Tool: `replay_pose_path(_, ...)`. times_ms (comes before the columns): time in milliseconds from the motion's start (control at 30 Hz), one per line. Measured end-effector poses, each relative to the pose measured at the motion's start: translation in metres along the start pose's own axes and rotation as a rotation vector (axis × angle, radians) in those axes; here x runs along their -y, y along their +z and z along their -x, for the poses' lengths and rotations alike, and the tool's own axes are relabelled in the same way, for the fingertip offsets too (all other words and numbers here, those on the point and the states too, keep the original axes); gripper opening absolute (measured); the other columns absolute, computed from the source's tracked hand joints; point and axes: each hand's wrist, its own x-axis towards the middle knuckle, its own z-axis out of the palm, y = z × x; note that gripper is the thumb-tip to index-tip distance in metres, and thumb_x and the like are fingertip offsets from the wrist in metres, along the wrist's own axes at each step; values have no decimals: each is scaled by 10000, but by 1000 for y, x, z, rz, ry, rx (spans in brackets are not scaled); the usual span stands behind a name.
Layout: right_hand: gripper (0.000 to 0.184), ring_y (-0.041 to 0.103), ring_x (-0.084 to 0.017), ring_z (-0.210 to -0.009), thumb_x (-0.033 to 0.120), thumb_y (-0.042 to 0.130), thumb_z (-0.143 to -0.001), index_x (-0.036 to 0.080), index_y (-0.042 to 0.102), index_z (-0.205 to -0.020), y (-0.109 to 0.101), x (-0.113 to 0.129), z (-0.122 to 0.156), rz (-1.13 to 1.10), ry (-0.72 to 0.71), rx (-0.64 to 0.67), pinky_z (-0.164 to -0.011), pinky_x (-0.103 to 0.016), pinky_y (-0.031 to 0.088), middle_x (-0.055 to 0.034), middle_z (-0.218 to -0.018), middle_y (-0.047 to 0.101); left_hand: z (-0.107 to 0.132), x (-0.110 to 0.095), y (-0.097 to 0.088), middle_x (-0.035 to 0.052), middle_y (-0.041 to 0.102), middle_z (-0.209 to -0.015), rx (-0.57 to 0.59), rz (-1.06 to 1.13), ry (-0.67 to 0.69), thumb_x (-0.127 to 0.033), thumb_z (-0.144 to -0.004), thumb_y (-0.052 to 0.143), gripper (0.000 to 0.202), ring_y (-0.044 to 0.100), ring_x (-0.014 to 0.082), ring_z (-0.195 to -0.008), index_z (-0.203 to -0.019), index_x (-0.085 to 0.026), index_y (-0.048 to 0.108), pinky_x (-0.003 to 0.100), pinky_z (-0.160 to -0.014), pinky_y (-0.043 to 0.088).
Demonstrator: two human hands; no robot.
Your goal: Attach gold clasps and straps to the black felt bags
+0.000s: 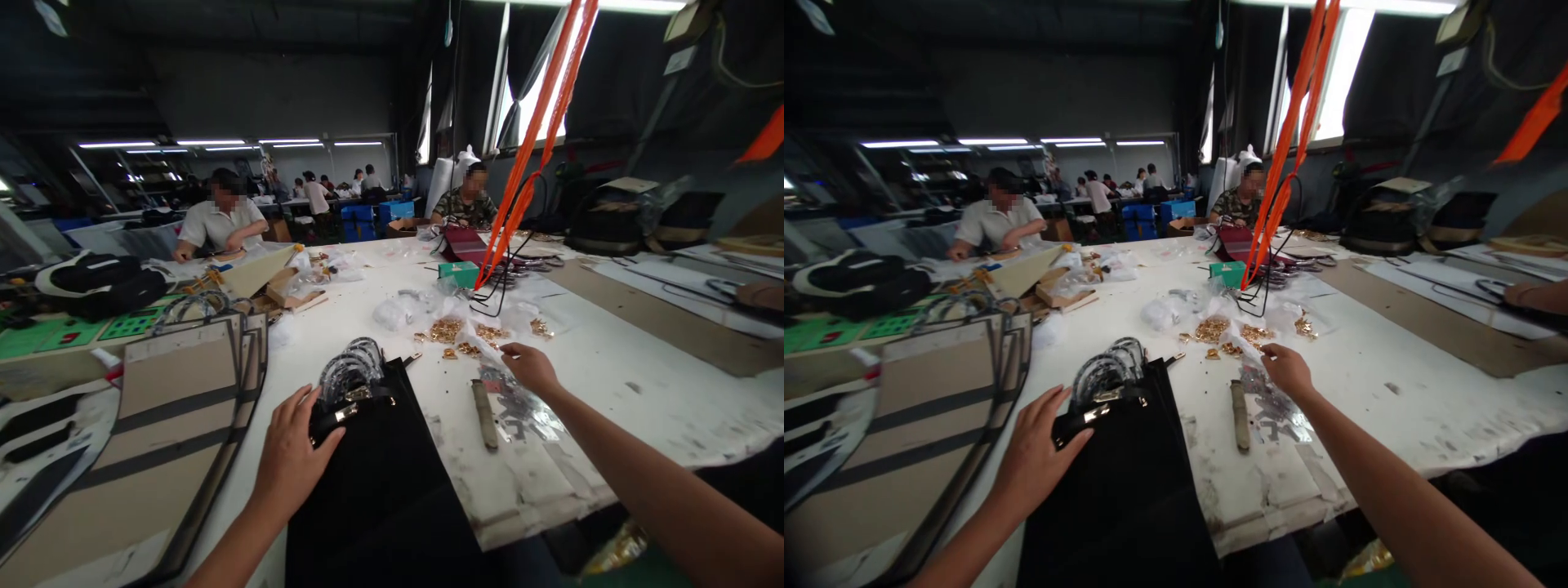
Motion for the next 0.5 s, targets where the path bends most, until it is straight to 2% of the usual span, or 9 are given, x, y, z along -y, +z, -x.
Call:
replay_pose_path(100, 450, 682, -290, -1086, 318, 607, -873, 247, 746, -1295, 8, -17, -34, 76, 36, 31, -850, -353, 496, -84, -1280, 718, 19, 20, 1, 169, 538, -1470, -27, 92, -220, -668, -824, 634, 827, 482, 349, -1382, -1438, -126, 525, 517, -1200, 385)
replay_pose_path(233, 465, 672, -318, -1099, 383, 642, -884, 275, 736, -1326, 24, -23, -66, 138, 28, 104, -814, -358, 475, -102, -1322, 698, 28, 26, 2, 168, 578, -1432, 132, 320, -595, -771, -729, 659, 990, 557, 350, -1326, -1475, -139, 502, 501, -1083, 500)
replay_pose_path(300, 392, 673, -302, -1064, 369, 644, -882, 272, 780, -1236, 31, -24, -75, 148, 8, 136, -788, -346, 463, -103, -1288, 711, 26, 22, 1, 157, 610, -1385, 150, 321, -644, -776, -713, 669, 978, 571, 352, -1311, -1465, -166, 536, 511, -1097, 481)
replay_pose_path(400, 267, 665, -248, -975, 311, 636, -879, 211, 813, -1052, 34, -27, -79, 138, -29, 164, -769, -328, 454, -111, -1184, 735, 20, 14, -3, 148, 645, -1324, 90, 281, -637, -763, -690, 690, 940, 594, 367, -1277, -1432, -195, 590, 526, -1094, 474)
replay_pose_path(500, 227, 642, -195, -866, 302, 634, -888, 174, 790, -992, 32, -31, -74, 92, -53, 165, -757, -315, 449, -102, -1047, 747, 14, 4, -9, 127, 655, -1318, 56, 339, -663, -726, -686, 723, 931, 596, 383, -1287, -1457, -226, 572, 519, -1098, 480)
